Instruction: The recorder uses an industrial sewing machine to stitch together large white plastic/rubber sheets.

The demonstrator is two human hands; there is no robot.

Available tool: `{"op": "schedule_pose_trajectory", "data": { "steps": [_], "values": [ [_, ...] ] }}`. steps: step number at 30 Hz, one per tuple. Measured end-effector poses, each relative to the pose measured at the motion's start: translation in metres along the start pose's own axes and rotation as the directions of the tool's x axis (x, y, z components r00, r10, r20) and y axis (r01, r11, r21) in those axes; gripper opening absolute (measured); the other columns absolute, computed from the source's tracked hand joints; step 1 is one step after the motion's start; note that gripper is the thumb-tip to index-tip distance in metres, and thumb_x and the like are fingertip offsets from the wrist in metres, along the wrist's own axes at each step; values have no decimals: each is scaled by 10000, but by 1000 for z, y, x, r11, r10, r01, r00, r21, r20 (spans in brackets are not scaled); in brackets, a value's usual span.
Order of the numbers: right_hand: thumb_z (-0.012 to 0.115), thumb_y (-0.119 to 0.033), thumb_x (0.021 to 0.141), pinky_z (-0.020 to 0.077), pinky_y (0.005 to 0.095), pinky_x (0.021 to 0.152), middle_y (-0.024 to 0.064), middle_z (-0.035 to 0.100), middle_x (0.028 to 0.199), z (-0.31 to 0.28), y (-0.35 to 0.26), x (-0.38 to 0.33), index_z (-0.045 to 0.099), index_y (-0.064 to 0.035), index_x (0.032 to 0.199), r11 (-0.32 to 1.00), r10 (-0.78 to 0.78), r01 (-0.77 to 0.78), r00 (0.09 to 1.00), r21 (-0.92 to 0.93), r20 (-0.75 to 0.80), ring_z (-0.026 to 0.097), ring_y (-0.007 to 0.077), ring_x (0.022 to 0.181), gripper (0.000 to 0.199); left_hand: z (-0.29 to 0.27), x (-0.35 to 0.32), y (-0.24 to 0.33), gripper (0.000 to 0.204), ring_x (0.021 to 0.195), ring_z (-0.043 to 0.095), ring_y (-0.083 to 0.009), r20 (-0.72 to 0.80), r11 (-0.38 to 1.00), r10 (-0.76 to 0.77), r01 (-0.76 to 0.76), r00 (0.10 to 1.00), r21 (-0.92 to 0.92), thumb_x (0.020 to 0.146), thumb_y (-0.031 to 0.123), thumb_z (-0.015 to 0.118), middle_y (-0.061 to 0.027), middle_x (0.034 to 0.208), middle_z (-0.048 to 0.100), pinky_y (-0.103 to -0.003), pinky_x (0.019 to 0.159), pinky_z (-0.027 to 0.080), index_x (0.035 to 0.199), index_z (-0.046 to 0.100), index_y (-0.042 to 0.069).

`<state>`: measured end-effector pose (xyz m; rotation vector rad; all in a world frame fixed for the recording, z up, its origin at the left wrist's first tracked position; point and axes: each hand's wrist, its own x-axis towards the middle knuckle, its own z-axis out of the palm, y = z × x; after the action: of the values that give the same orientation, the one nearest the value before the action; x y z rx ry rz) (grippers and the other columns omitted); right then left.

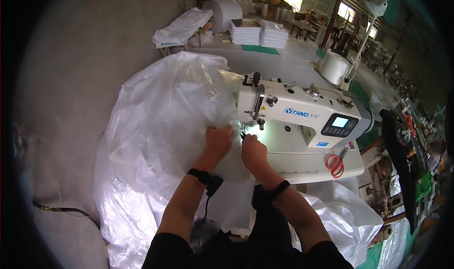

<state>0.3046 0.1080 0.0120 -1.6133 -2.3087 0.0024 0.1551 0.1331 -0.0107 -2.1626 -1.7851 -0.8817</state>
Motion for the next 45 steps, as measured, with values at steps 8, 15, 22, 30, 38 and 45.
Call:
{"op": "schedule_pose_trajectory", "data": {
  "steps": [8, 15, 22, 30, 38, 45],
  "values": [
    [541, -65, 775, 523, 326, 531, 142, 562, 836, 20, -2, 18, 509, -6, 880, 982, -81, 63, 993, -181, -90, 638, 250, 636, 125, -3, -2, -5, 128, 538, 592, -310, -41, 997, -38, 35, 998, -76, 785, 178, 524, -130, 575, 595, -416, 671, 445, 713, 592, 95],
    [566, -79, 769, 525, 305, 537, 125, 575, 841, 17, -11, 24, 542, -12, 888, 967, -68, 58, 997, -248, -33, 652, 232, 664, 138, -6, -3, -4, 107, 542, 592, -311, -55, 993, -41, 35, 998, -112, 760, 139, 522, -139, 578, 591, -419, 678, 444, 686, 580, 88],
    [585, -118, 765, 528, 317, 563, 130, 588, 858, 16, -8, 33, 568, -25, 892, 963, -28, 38, 999, -268, 42, 656, 235, 690, 157, -8, 1, -1, 87, 561, 595, -325, -27, 994, -44, 41, 999, -104, 761, 113, 513, -143, 579, 585, -420, 664, 450, 702, 568, 81],
    [518, -208, 871, 507, 393, 608, 140, 579, 863, -17, 18, -8, 563, -32, 886, 996, 83, -77, 989, 53, -126, 613, 312, 703, 182, -1, 16, -50, 224, 754, 621, -372, -114, 775, -548, 452, 828, -441, 880, 230, 522, -183, 781, 642, -399, 792, 457, 976, 589, 39],
    [585, -305, 828, 496, 425, 685, 124, 572, 934, -15, 128, -36, 598, -52, 885, 929, 284, -324, 934, -179, -217, 591, 283, 888, 260, -126, 19, -15, 536, 1144, 505, -304, 15, 926, -182, 177, 983, -334, 831, 222, 579, -181, 1234, 525, -373, 987, 360, 1303, 410, 33],
    [620, -325, 790, 474, 443, 650, 129, 574, 881, -46, 122, -63, 606, -57, 973, 959, 201, -247, 937, -138, -286, 595, 291, 822, 325, -146, -101, -22, 610, 1295, 285, -425, 178, 855, -480, 412, 859, 316, 818, 505, 542, -139, 1395, 368, -677, 970, 189, 1335, 425, 204]
  ]
}}
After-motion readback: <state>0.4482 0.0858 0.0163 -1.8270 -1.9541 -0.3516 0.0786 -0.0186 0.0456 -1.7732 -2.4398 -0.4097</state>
